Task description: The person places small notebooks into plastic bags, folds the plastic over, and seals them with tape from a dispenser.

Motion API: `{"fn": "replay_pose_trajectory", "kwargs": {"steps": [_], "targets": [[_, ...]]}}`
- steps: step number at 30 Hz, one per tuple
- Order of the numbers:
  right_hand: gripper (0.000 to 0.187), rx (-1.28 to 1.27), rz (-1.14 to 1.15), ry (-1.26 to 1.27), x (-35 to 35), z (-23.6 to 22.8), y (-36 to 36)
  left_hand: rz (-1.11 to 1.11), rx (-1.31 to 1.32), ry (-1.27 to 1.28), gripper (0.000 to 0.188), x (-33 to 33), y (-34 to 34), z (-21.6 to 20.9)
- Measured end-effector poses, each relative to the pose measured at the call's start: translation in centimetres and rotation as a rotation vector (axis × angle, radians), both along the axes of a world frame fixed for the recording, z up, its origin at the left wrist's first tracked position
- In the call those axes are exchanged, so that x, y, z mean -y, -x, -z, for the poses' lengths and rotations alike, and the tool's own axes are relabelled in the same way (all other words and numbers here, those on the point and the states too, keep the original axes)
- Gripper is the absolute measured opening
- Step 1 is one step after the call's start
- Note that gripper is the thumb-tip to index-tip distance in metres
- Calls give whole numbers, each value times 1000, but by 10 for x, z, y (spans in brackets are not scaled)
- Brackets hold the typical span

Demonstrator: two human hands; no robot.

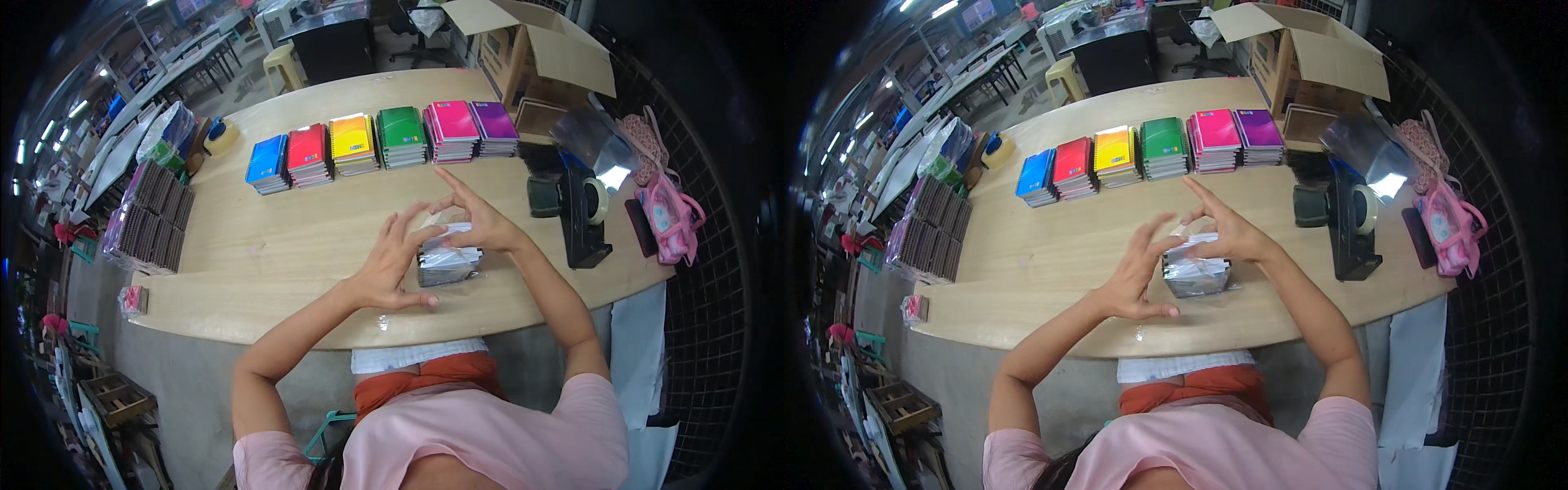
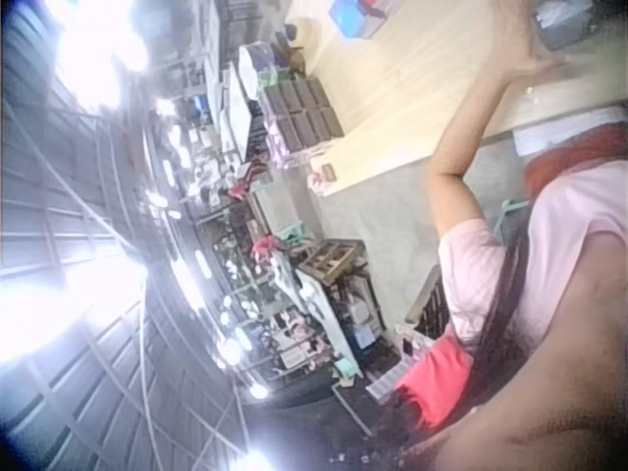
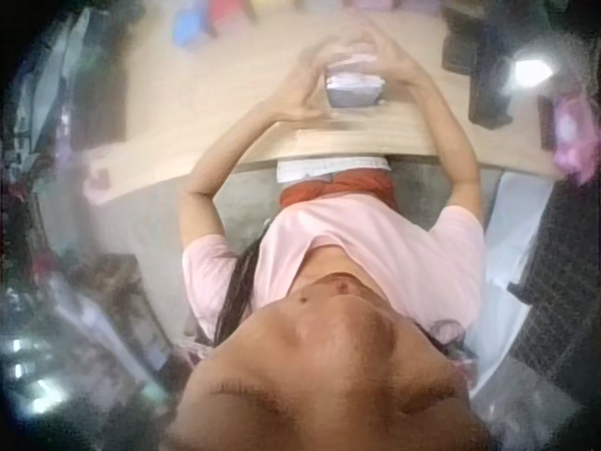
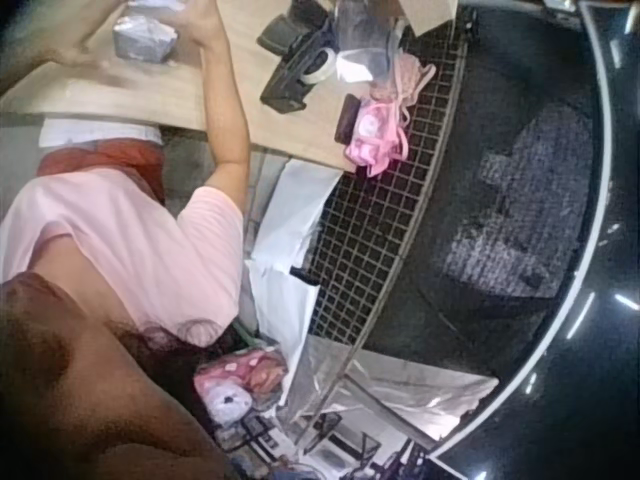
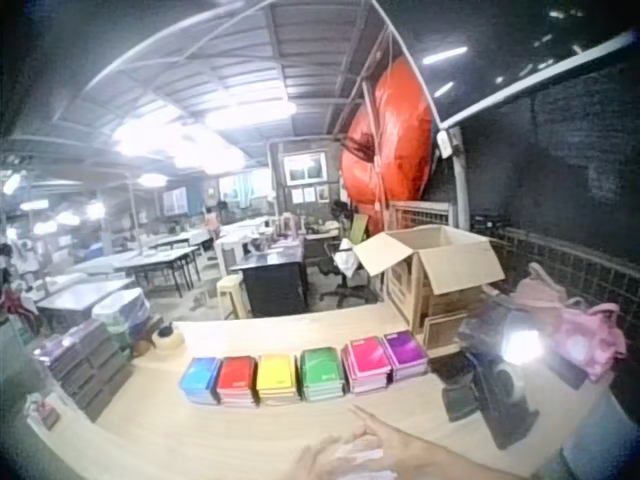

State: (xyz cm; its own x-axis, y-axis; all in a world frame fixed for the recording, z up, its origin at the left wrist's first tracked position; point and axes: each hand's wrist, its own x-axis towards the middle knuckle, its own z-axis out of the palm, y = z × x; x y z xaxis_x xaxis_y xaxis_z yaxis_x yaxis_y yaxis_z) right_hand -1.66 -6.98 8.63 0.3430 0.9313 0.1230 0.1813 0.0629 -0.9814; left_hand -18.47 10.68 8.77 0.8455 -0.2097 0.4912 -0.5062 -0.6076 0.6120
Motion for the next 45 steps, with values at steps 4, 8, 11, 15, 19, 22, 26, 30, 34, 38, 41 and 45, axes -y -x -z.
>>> {"fn": "replay_pose_trajectory", "kwargs": {"steps": [4,8,11,15,19,22,26,30,34,38,41,45], "targets": [[119,-25,27,-18,-2,1,-1,-54,99,-285,77,-14,-1,0],[119,-22,45,7,-2,5,-3,-46,70,-228,74,-13,-4,1],[116,-49,23,0,-1,7,-5,-21,68,-195,71,-10,-7,1],[109,-41,59,32,-1,9,-4,28,115,-293,65,-12,-9,-5],[97,-176,132,119,-5,5,3,46,112,-478,62,-18,-4,-16],[89,-212,111,129,-4,9,-1,119,108,-532,62,-19,-6,-26],[79,-374,261,153,-8,23,-3,144,40,-623,68,-20,-9,-30],[68,138,770,-363,11,19,28,76,-7,-635,76,-23,-3,-23],[34,854,390,-375,82,29,87,78,1,-595,78,-18,-5,-16],[17,799,826,-94,176,81,65,89,-5,-588,78,-16,-9,-20],[19,466,1458,-9,213,35,13,74,-40,-573,78,-17,-5,-17],[18,-153,1320,317,280,24,-46,62,-56,-564,80,-13,-10,-18]]}}
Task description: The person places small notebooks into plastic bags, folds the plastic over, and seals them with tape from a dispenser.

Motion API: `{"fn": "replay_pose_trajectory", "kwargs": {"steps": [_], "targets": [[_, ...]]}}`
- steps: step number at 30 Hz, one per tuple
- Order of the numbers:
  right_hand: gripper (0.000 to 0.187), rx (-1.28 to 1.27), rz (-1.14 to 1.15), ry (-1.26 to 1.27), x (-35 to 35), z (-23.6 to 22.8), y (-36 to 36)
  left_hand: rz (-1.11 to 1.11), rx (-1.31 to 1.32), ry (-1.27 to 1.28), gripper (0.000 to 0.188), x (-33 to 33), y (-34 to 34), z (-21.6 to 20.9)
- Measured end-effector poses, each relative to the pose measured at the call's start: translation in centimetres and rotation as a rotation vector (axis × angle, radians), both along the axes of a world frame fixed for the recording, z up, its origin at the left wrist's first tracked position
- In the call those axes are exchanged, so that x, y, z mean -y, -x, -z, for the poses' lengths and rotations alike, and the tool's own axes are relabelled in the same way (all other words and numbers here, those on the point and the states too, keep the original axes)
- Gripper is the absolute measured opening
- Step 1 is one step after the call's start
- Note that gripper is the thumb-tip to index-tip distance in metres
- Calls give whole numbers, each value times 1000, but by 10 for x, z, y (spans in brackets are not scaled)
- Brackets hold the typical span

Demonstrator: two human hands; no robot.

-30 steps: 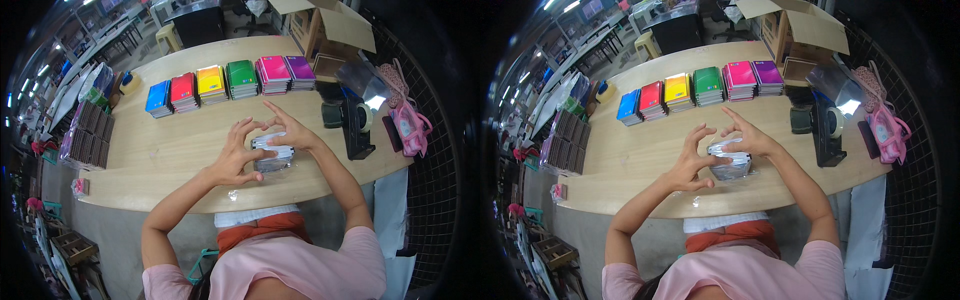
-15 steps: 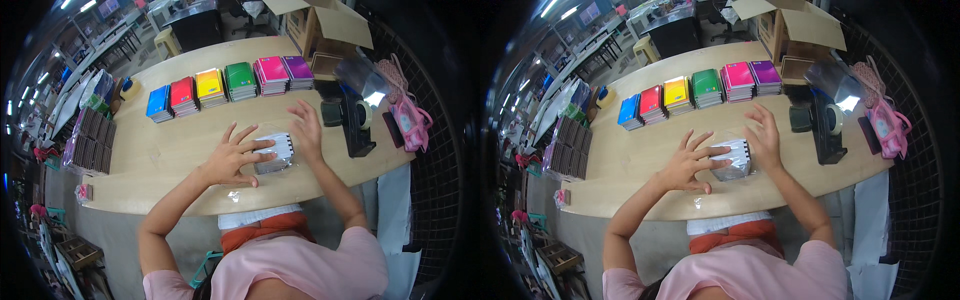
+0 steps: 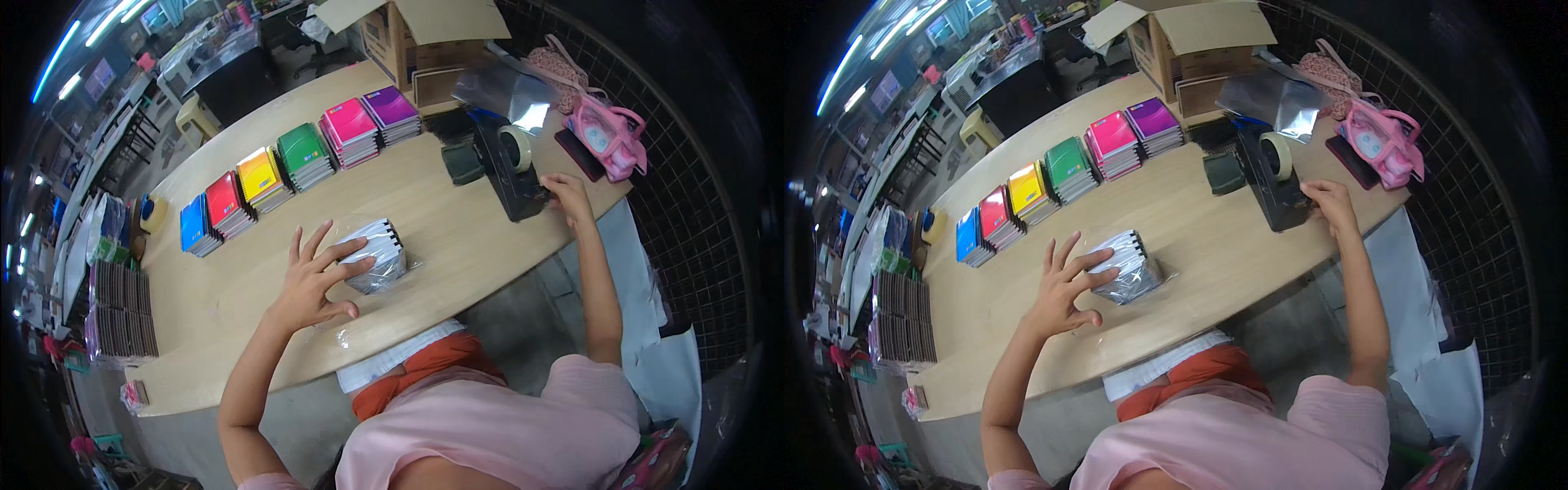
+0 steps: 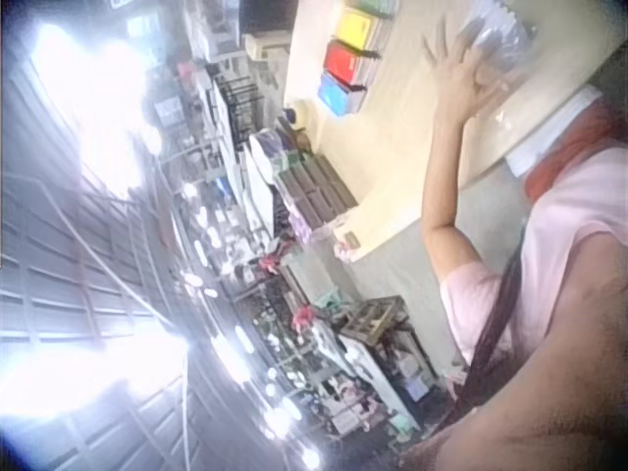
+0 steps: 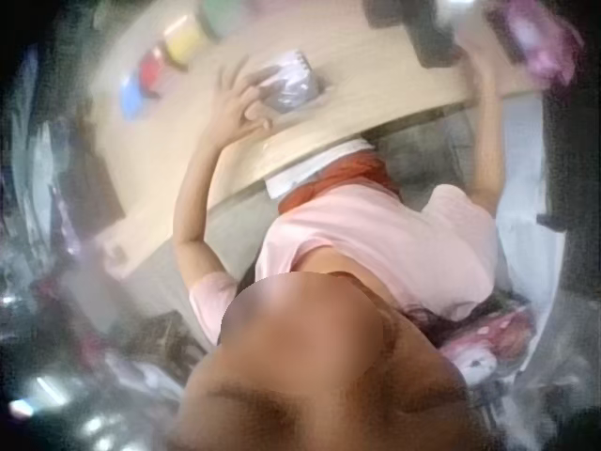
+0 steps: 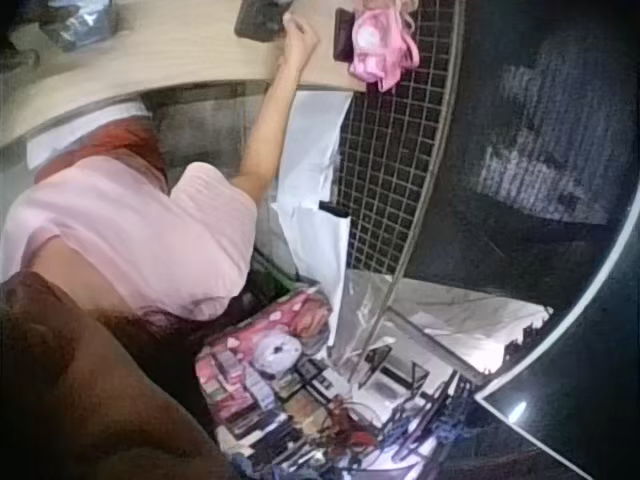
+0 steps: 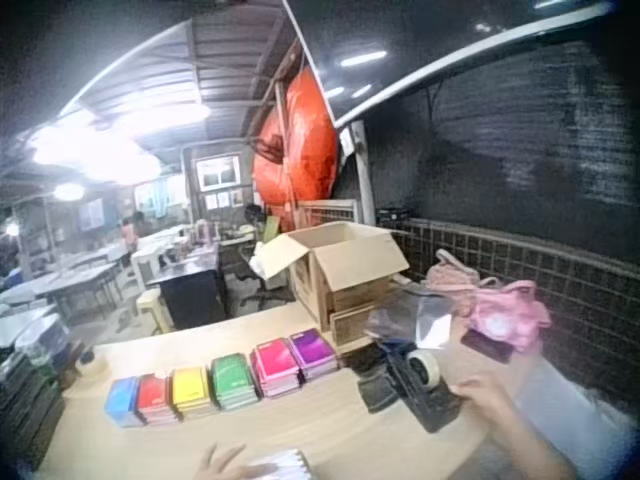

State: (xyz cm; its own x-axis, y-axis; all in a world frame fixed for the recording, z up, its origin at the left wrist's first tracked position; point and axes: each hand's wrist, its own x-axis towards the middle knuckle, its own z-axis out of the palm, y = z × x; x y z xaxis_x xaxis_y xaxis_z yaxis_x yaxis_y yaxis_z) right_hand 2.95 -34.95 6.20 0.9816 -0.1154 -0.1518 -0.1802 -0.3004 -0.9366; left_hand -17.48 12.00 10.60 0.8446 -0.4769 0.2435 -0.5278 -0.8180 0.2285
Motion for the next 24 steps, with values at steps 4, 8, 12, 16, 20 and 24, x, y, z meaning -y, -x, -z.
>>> {"fn": "replay_pose_trajectory", "kwargs": {"steps": [4,8,12,16,20,24], "targets": [[17,-187,-76,-106,5,7,-18,7,-7,-15,81,1,0,0],[15,-16,-29,-172,-8,-11,4,-11,-6,8,81,-1,2,4],[16,-64,34,-110,8,7,33,-3,15,-25,81,1,2,2],[16,-168,127,-413,-4,45,42,-14,10,-2,80,-1,3,4],[13,-259,52,-970,-30,72,48,-26,6,-22,78,-3,6,1],[18,-144,-77,-1010,-82,74,67,13,45,-63,75,0,2,-1]]}}
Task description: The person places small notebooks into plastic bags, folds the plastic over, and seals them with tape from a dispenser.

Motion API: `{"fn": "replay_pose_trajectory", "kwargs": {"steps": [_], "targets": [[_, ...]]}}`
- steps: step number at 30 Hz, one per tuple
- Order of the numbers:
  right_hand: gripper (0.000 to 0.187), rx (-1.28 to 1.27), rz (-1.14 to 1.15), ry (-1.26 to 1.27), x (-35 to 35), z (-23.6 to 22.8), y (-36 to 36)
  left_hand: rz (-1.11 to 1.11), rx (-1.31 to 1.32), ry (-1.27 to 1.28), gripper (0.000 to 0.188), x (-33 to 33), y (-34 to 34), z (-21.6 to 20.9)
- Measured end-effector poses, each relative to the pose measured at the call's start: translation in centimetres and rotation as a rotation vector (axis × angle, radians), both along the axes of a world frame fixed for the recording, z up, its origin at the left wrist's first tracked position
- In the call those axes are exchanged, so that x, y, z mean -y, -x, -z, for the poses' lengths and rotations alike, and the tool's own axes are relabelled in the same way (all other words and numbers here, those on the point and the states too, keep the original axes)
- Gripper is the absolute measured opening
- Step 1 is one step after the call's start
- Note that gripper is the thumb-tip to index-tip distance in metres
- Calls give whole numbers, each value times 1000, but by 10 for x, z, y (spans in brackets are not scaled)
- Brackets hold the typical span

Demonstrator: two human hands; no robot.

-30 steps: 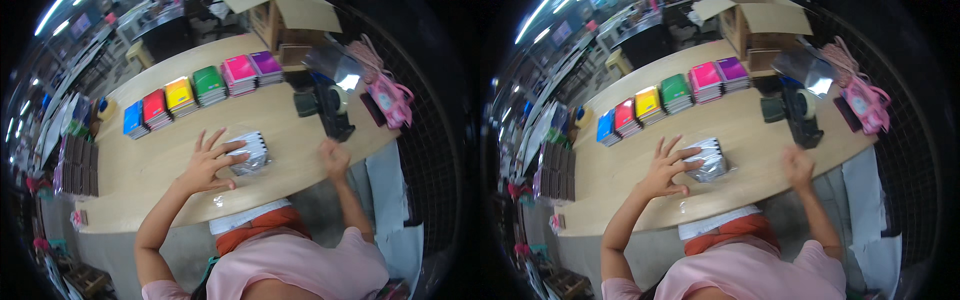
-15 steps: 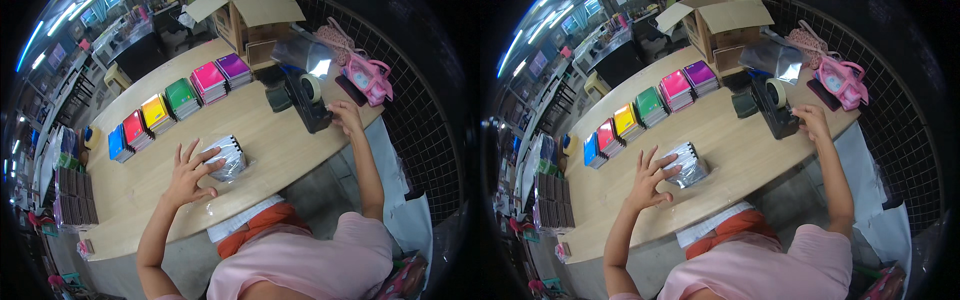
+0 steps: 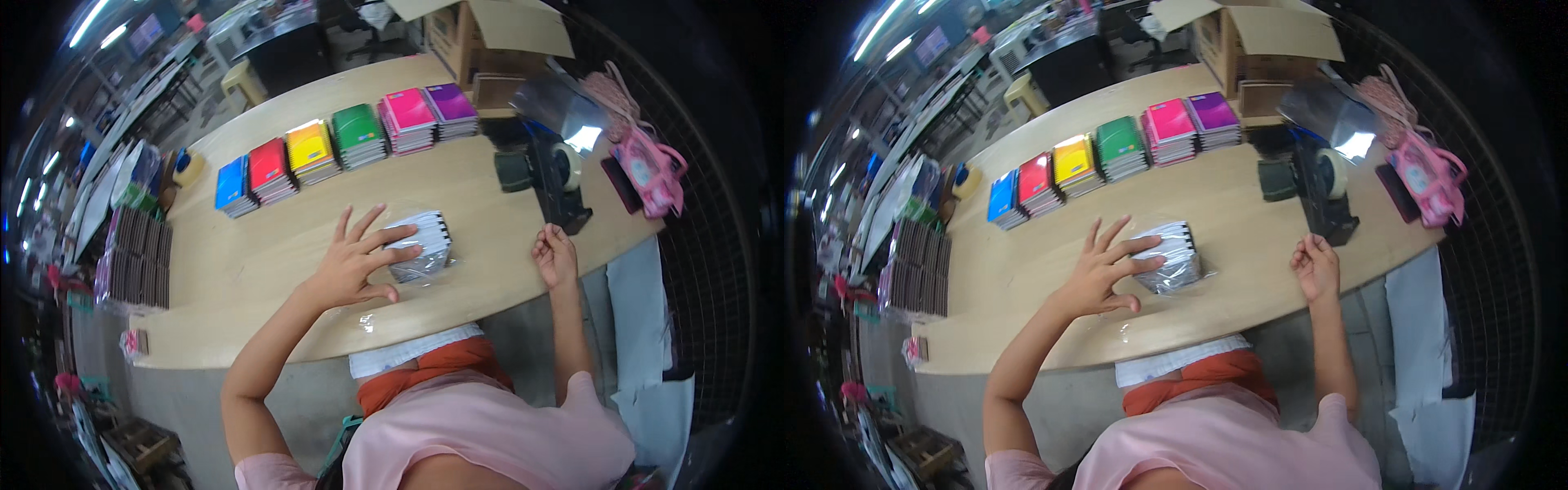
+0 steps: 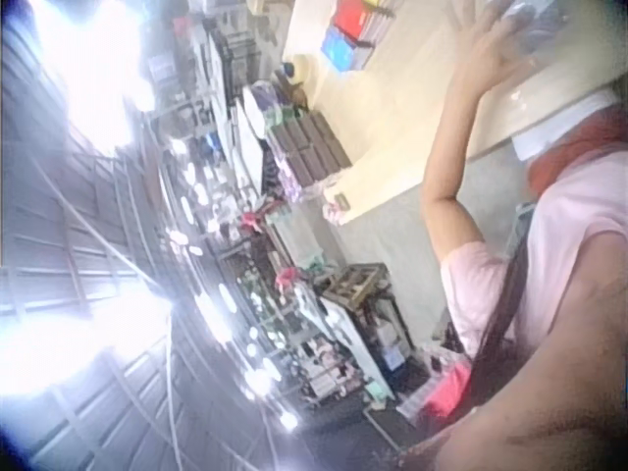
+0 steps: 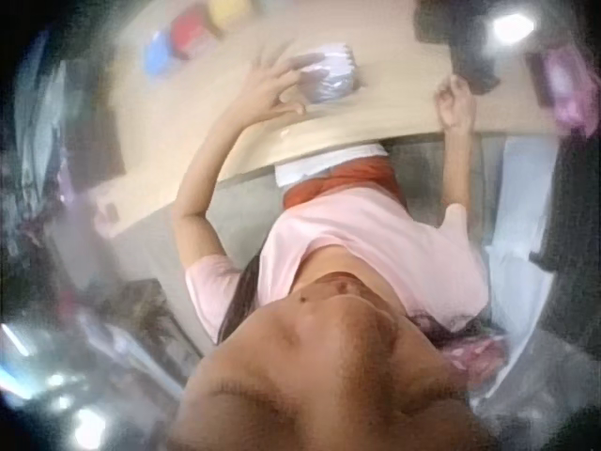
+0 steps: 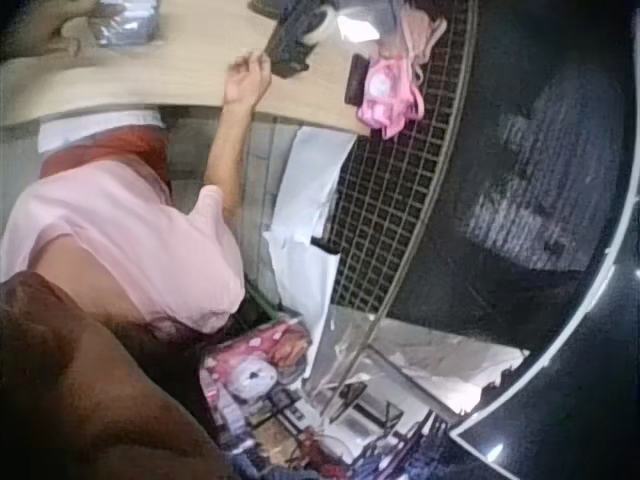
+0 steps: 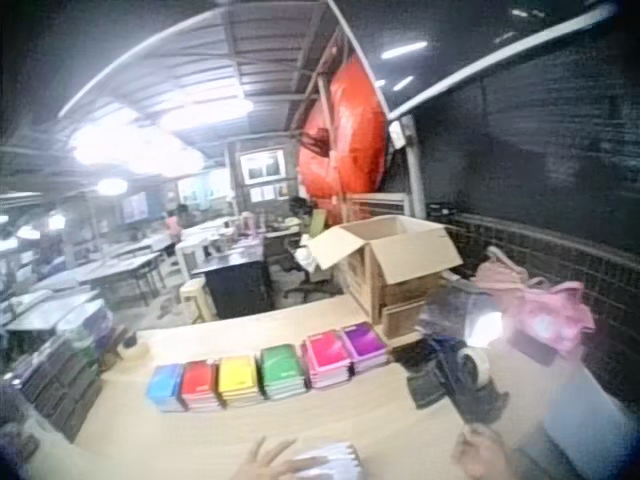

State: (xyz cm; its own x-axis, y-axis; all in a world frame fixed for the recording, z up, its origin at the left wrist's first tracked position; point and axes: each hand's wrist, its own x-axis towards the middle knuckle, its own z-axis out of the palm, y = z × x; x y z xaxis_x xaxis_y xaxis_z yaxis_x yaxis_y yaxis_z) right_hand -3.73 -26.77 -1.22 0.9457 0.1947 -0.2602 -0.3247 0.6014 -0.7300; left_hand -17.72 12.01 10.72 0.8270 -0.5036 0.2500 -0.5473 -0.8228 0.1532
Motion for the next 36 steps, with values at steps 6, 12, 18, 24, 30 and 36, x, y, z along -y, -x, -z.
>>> {"fn": "replay_pose_trajectory", "kwargs": {"steps": [6,12,18,24,30,36], "targets": [[90,612,-491,289,-123,-122,26,-7,-24,4,72,-8,3,3],[105,950,-764,684,-180,-158,19,16,-32,25,71,-6,-4,2],[110,1240,-852,1018,-204,-159,14,15,-51,10,71,-9,-5,5],[127,1204,-955,1656,-198,-191,0,-8,-65,27,69,-10,0,7],[129,1424,-615,1530,-199,-155,7,-40,-24,67,66,-3,-2,9],[108,1385,-513,1400,-135,-162,-21,-81,-200,839,66,3,5,7]]}}
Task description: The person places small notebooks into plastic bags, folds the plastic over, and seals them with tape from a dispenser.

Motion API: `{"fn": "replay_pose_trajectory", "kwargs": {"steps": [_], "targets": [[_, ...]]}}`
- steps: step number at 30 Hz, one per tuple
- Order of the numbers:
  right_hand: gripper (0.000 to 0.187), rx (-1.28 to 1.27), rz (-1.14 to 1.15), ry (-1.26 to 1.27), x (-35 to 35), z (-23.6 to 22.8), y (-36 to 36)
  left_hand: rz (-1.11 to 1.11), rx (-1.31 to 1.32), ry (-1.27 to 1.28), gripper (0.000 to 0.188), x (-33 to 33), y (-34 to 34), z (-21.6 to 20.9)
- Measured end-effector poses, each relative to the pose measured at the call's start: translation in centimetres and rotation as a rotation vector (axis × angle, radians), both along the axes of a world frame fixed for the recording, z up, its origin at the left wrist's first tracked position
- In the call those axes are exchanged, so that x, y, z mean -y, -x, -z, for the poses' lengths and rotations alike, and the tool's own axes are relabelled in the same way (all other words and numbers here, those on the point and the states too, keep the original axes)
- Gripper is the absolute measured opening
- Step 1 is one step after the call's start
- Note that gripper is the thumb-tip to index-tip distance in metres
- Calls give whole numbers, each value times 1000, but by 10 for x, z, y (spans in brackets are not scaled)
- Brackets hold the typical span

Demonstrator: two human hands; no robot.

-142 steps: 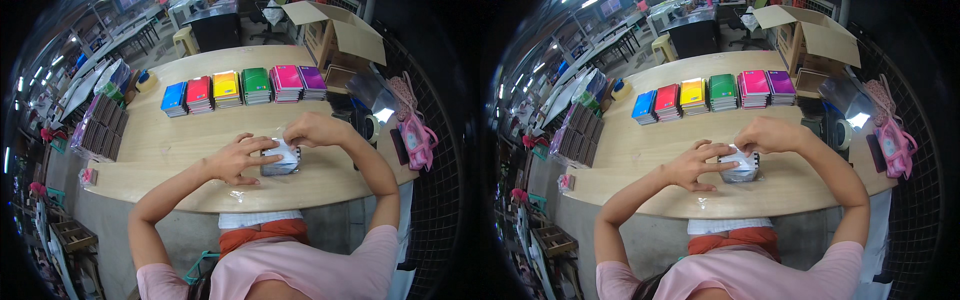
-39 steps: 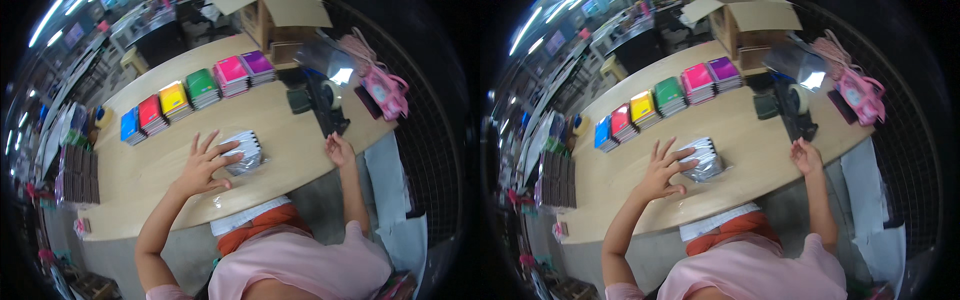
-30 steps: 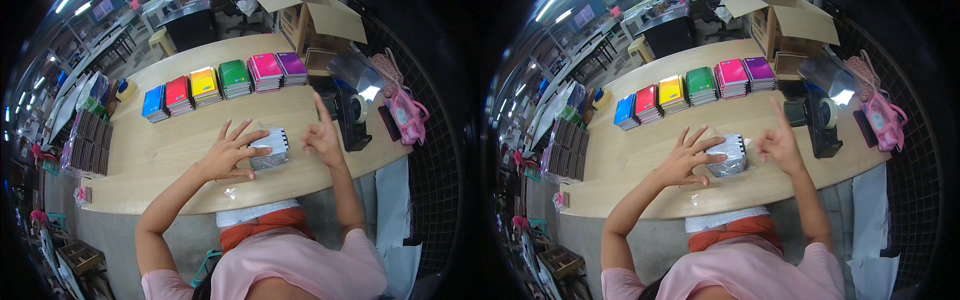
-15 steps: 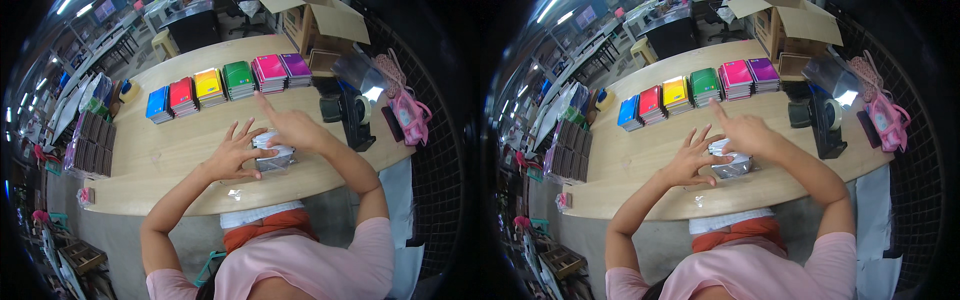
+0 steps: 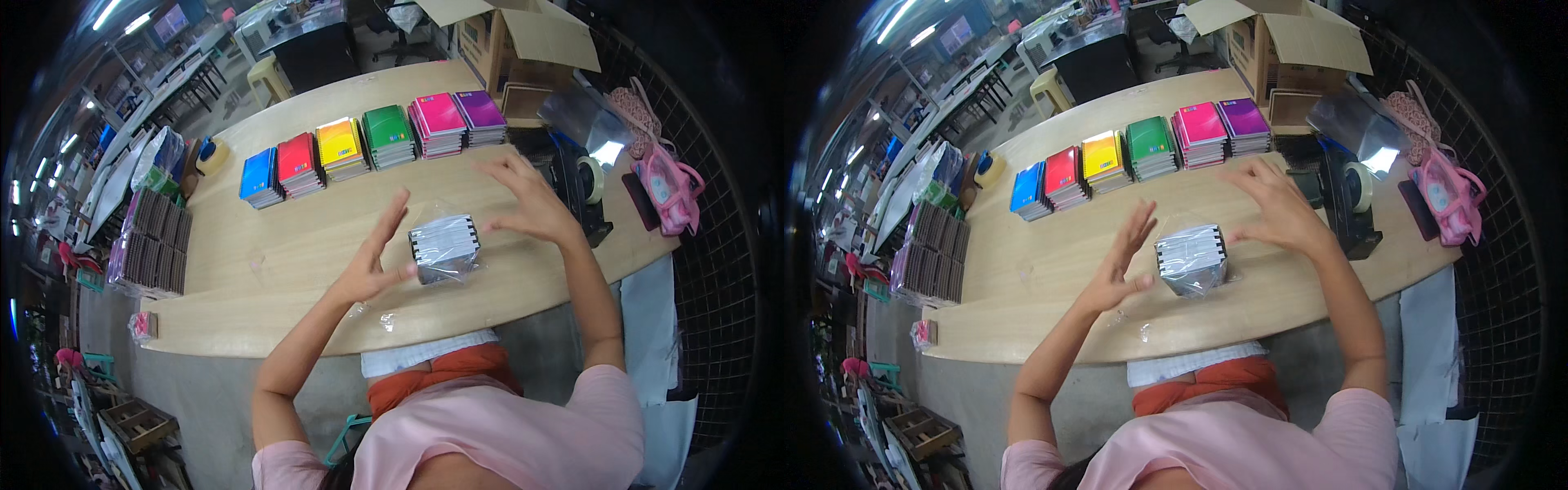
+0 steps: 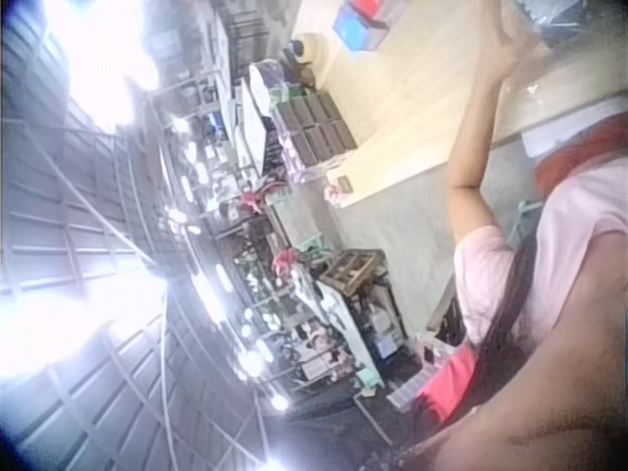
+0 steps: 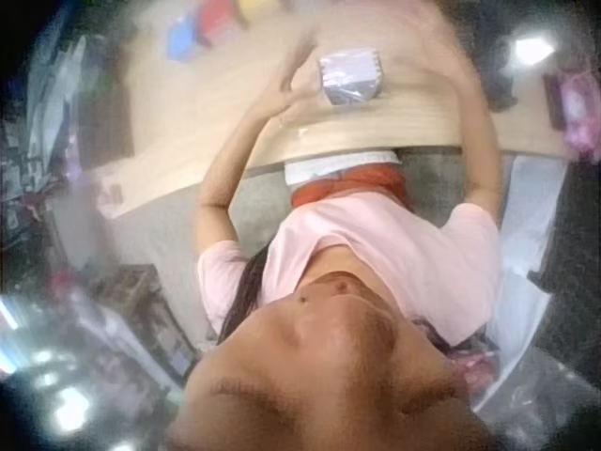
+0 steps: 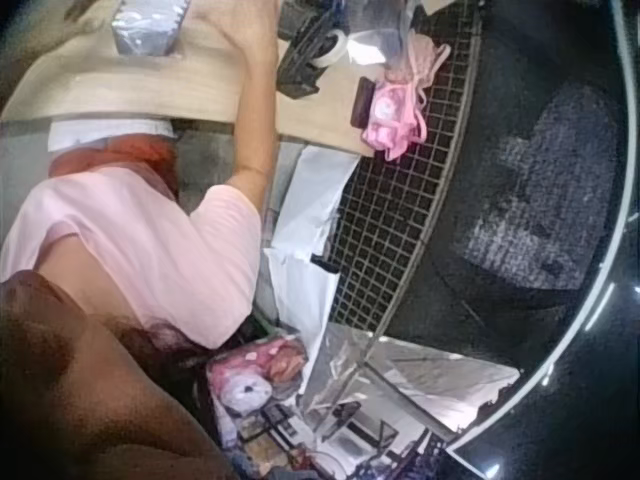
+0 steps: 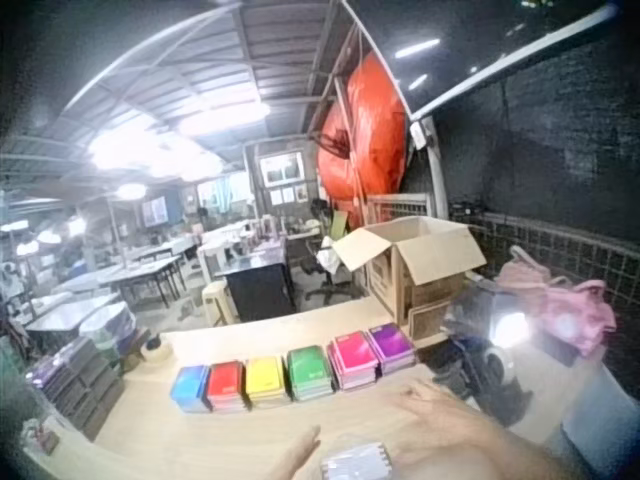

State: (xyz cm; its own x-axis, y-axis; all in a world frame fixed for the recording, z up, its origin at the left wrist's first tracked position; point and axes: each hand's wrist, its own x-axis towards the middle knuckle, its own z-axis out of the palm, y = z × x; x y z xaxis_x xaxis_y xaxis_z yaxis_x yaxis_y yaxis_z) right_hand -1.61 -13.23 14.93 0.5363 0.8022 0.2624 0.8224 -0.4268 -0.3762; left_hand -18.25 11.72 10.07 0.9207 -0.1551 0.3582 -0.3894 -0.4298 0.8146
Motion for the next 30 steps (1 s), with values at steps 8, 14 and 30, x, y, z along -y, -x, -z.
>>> {"fn": "replay_pose_trajectory", "kwargs": {"steps": [8,14,30], "targets": [[48,-16,-391,-726,-6,55,65,-72,-356,136,31,21,-67,-24],[34,-402,-264,-1049,7,13,77,-233,-177,187,16,26,-53,-52],[26,-134,-127,-527,-6,50,75,-299,249,-87,17,45,12,-24]]}}
